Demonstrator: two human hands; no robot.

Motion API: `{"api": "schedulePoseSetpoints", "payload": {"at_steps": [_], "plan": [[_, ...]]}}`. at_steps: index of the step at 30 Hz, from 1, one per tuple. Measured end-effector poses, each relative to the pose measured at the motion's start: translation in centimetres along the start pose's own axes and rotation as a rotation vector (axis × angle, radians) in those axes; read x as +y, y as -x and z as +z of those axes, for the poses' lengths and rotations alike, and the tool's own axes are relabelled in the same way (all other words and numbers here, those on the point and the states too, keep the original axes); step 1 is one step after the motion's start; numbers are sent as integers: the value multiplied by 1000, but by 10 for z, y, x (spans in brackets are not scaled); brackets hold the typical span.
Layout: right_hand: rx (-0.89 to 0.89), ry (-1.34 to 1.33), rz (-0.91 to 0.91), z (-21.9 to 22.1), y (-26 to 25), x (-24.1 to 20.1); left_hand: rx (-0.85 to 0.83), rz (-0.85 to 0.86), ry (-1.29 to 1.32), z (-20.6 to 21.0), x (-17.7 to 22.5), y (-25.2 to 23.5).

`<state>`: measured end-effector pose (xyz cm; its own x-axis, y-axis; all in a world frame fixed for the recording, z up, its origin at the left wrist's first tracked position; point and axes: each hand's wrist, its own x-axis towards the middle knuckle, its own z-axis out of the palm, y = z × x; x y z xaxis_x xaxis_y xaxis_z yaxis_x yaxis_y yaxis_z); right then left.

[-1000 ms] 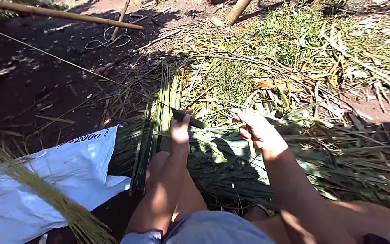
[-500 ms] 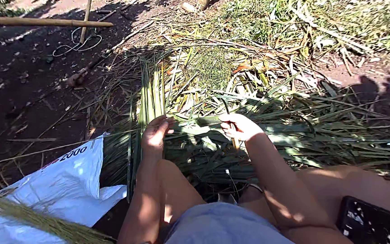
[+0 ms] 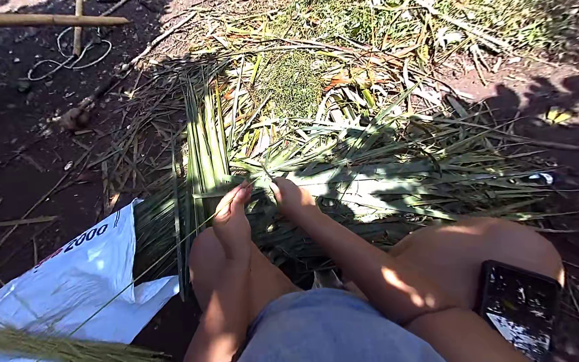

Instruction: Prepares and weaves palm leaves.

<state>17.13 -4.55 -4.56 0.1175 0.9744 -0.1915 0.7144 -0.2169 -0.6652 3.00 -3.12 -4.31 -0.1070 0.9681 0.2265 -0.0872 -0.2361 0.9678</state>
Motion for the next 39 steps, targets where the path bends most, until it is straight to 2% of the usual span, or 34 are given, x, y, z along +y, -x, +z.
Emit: {"api": "schedulePoseSetpoints", "payload": {"at_steps": [3, 6, 9, 11, 15, 17, 20, 22, 24, 26, 29, 31, 34, 36, 38, 39], "plan": [[113, 101, -19, 2, -20, 29, -21, 53, 13, -8, -7, 2], [140, 131, 104, 2, -34, 52, -41, 137, 55, -8, -12, 5], [283, 138, 157, 5, -45, 89, -87, 194, -10, -9, -13, 7], [262, 121, 243, -1, -48, 93, -152, 216, -46, -6, -18, 10], [186, 114, 376, -9, -52, 89, -174, 250, -22, 1, -21, 13], [96, 53, 500, -16, -55, 112, -116, 305, 52, -10, -10, 4], [43, -14, 720, -17, -40, 181, 58, 407, 43, -51, 28, -27], [64, -167, 770, -31, -29, 179, 110, 383, -19, -66, 41, -38], [161, -293, 676, -26, -29, 164, 70, 355, -63, -68, 37, -31], [242, -287, 377, -30, -31, 130, -15, 389, -95, -61, 26, -24], [361, -140, -156, -34, -6, 54, -139, 490, -133, -48, 12, -16], [362, -22, -338, -30, 11, 7, -192, 525, -124, -39, 10, -8], [315, 110, -411, -20, 22, -25, -226, 587, -99, -35, 12, -4], [254, 114, -291, -19, 11, -15, -224, 587, -67, -40, 19, -3], [315, 115, -164, -19, -10, 19, -216, 559, -21, -47, 25, -3], [289, 133, -36, -23, -22, 37, -195, 552, 3, -50, 28, -2]]}}
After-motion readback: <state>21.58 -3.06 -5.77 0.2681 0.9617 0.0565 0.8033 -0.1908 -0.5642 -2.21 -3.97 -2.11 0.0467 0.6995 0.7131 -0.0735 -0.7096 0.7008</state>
